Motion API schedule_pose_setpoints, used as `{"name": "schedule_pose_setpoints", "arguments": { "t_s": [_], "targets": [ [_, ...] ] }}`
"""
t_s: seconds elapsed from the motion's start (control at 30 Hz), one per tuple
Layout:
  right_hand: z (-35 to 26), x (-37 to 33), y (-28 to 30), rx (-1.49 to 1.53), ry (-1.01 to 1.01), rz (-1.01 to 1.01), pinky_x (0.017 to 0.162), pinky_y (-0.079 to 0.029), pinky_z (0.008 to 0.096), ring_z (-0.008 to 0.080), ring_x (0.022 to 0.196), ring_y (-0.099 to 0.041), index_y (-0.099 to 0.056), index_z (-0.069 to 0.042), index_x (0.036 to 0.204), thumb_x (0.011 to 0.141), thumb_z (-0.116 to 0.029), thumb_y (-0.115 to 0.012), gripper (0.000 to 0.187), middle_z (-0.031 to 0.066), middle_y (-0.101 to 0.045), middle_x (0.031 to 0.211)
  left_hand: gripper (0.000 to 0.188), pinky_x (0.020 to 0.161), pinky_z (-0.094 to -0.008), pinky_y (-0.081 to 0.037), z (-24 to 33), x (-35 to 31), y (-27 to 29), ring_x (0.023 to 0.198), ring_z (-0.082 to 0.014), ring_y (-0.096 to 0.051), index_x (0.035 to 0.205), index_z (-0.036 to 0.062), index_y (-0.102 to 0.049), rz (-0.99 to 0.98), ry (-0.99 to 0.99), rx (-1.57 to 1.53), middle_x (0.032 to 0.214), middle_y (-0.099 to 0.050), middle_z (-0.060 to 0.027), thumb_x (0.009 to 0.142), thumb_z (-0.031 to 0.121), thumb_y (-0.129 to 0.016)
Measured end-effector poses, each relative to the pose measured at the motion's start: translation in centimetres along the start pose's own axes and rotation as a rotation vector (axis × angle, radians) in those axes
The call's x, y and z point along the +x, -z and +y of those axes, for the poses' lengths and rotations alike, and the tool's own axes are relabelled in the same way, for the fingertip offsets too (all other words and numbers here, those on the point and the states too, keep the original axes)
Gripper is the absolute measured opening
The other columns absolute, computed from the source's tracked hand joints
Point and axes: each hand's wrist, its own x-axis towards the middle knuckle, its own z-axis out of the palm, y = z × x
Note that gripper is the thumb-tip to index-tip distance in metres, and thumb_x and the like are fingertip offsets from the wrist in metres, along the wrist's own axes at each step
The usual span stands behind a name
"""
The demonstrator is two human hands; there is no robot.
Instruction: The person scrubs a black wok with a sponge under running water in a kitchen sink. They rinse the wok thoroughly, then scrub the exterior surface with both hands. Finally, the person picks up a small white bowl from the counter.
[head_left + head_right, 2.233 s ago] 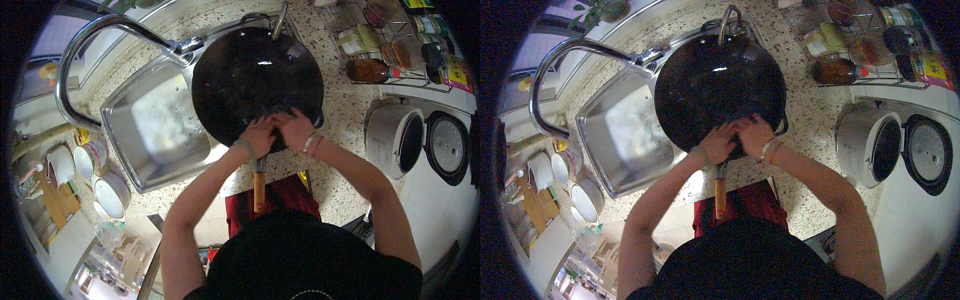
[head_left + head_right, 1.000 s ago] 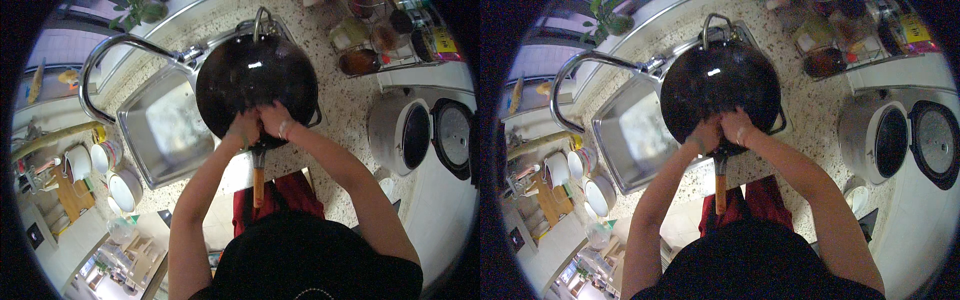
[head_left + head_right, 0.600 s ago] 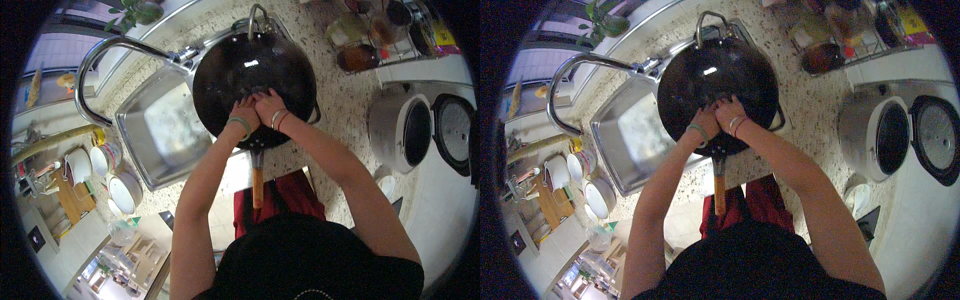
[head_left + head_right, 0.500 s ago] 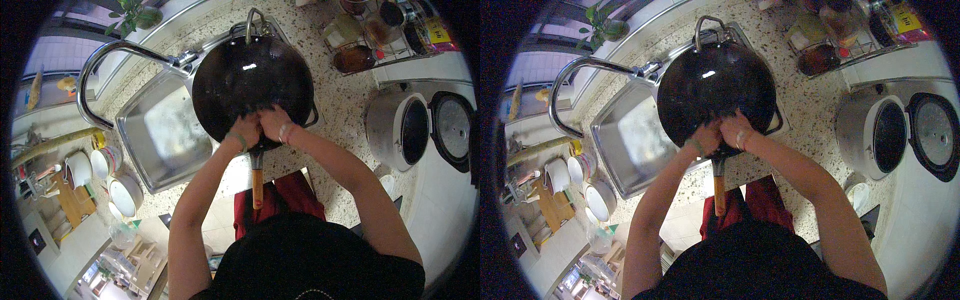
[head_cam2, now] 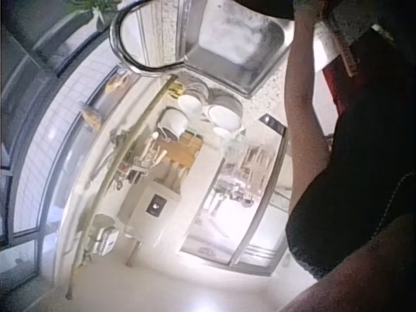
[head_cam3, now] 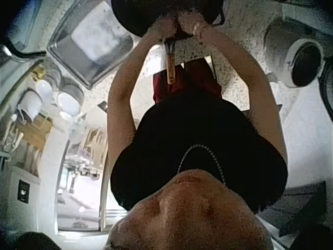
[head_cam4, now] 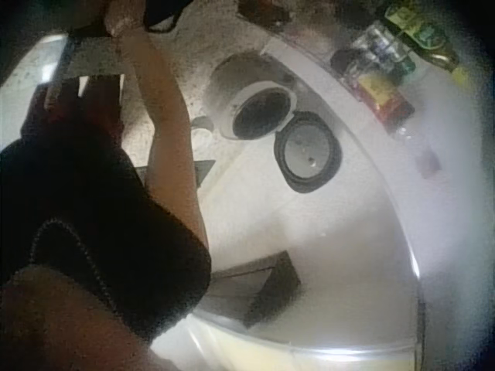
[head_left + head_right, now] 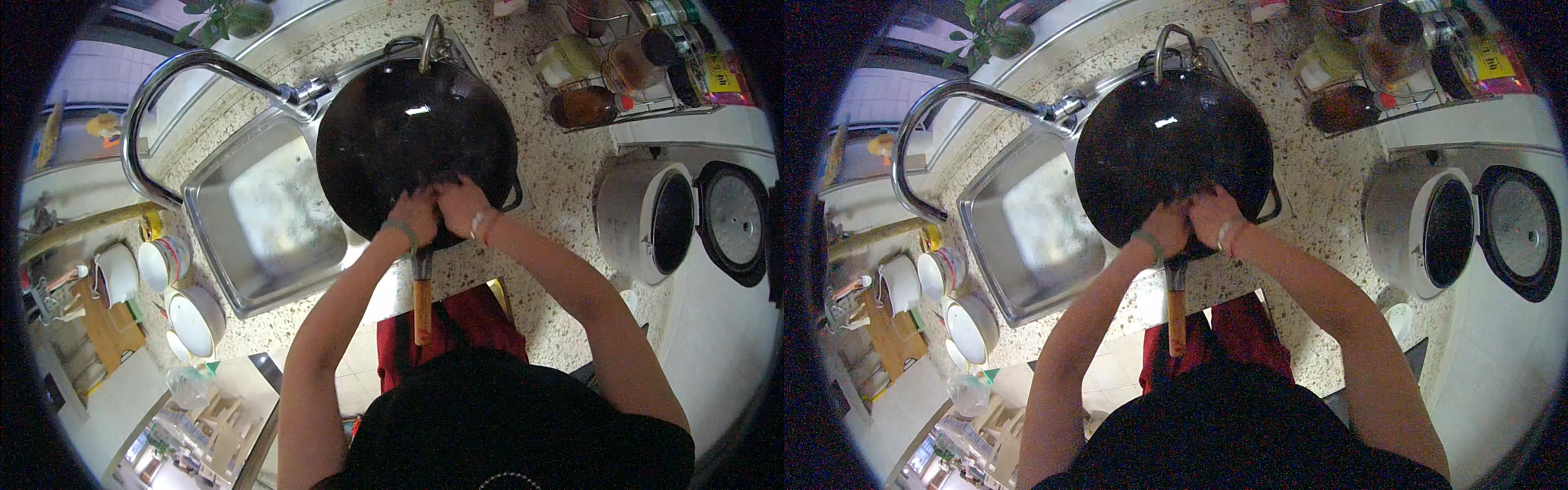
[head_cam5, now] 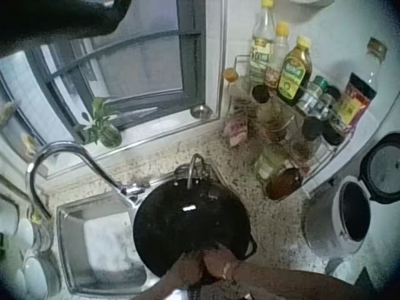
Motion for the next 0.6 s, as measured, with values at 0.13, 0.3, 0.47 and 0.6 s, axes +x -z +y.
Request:
{"name": "schedule_pose_setpoints", "arguments": {
  "t_s": [0.13,0.3,0.47,0.6],
  "targets": [
    [-1.9,-3.1,0.2,0.166,-0.014,0.033,0.107,-0.028,0.0433,0.0245,0.123,-0.045,-0.057,-0.003,0.12,0.08,-0.013,-0.054,0.041,0.0119,-0.048,0.133,0.049,0.107,-0.0481,-0.027,0.3,-3.7,-3.5,0.126,-0.031,-0.041,0.13,0.0016,-0.042,0.261,-0.062,0.044,0.138,-0.04,-0.0164,0.085,0.019,-0.043],
    [0.6,3.8,1.1,0.17,-0.037,0.127,0.102,-0.034,0.0431,0.027,0.113,-0.052,-0.06,-0.005,0.113,0.077,-0.011,-0.054,0.037,0.0111,-0.056,0.121,0.045,0.107,-0.0493,-0.027,-2.2,1.6,0.5,0.126,-0.0306,-0.041,0.129,0.0018,-0.044,0.198,0.054,0.214,0.136,-0.043,-0.015,0.086,0.017,-0.041],
    [-3.1,1.5,-1.1,0.353,0.032,0.018,0.094,-0.04,0.0434,0.0315,0.103,-0.057,-0.059,-0.01,0.116,0.076,-0.007,-0.049,0.041,0.0109,-0.06,0.116,0.04,0.107,-0.0504,-0.027,-2.4,-5.2,1.2,0.124,-0.0289,-0.044,0.124,0.0049,-0.049,-0.036,-0.087,0.243,0.131,-0.049,-0.0125,0.087,0.018,-0.041],
    [-5.5,1.3,-2.0,0.502,0.162,0.162,0.094,-0.04,0.0445,0.0268,0.11,-0.055,-0.056,-0.01,0.12,0.076,-0.009,-0.051,0.044,0.0084,-0.049,0.132,0.039,0.112,-0.0509,-0.015,-3.4,-8.8,0.5,0.133,-0.0266,-0.033,0.124,0.0103,-0.053,0.03,-0.016,0.386,0.139,-0.042,-0.0092,0.092,0.026,-0.039]
  ]
}}
